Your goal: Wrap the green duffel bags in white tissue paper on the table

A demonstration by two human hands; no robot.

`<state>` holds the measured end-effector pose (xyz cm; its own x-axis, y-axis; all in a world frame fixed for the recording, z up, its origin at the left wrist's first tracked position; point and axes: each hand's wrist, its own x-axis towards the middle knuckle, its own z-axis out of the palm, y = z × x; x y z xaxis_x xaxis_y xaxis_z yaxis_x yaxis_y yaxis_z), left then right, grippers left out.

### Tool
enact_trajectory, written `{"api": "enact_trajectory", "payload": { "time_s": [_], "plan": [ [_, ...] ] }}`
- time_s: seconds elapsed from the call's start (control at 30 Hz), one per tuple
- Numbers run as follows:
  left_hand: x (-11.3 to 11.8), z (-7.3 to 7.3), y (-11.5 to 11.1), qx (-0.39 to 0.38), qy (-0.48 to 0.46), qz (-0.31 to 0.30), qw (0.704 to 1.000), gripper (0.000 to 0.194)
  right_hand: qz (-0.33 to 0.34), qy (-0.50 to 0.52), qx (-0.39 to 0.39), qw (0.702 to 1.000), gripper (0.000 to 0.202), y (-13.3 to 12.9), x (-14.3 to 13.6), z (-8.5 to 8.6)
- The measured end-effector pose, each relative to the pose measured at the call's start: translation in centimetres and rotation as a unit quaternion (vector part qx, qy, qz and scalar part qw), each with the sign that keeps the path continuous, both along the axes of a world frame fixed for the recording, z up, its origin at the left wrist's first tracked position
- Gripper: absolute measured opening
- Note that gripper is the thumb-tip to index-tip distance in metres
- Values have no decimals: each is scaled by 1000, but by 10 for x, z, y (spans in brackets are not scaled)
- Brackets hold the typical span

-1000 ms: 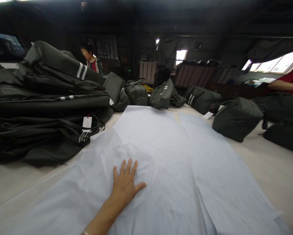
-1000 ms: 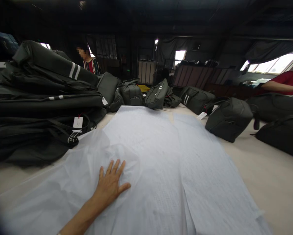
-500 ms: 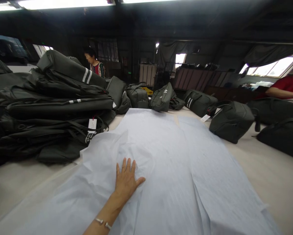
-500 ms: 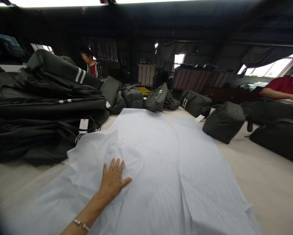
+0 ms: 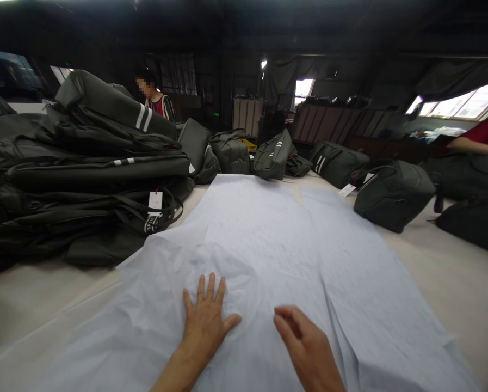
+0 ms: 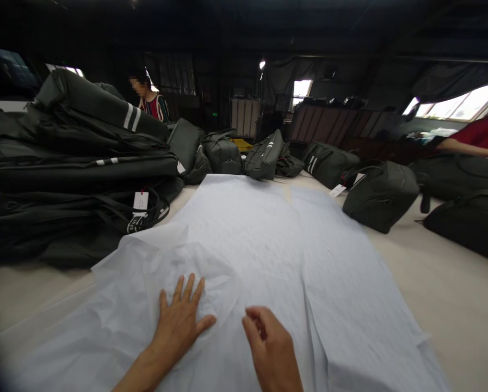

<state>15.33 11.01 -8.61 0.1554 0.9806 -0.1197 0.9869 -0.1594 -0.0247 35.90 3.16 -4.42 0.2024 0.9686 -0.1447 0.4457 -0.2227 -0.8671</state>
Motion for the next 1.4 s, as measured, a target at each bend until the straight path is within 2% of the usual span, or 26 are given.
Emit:
{"api": "enact_trajectory", "payload": {
  "time_s": [0.07,0.1,0.2,0.3,0.43,0.6,0.8,1.0,1.1,1.23,1.4],
  "plan": [
    [-3,0,-4,-3,4,2,1000,76,-37,0,-22,999,38,56,-1,-9],
    [-4,0,-6,-7,6,3,1000,76,-39,-29,-33,998,44,75,-3,-15],
    [-10,1,-12,-17,12,6,1000,75,-4,-168,-45,985,59,102,-14,-32],
    [-18,1,-18,-21,22,6,1000,73,12,-239,-49,970,64,100,-20,-43],
    [-28,1,-25,-27,28,-1,999,74,13,-210,-68,975,75,103,-11,-45],
    [-30,2,-26,-52,7,7,999,81,19,-85,-105,991,44,132,7,-43],
    [-29,-1,-24,-59,7,11,998,83,13,-117,-112,987,21,153,2,-43],
    [-30,-1,-25,-57,11,13,998,82,14,-169,-139,976,12,158,-6,-36],
    [-30,-2,-25,-51,11,12,999,82,15,-188,-143,972,22,161,-9,-33],
    [-30,-2,-24,-61,8,6,998,86,53,-203,-100,973,38,161,-14,-28],
    [-31,1,-25,-71,9,8,997,86,64,-199,-94,973,17,160,-16,-32]
  ]
}}
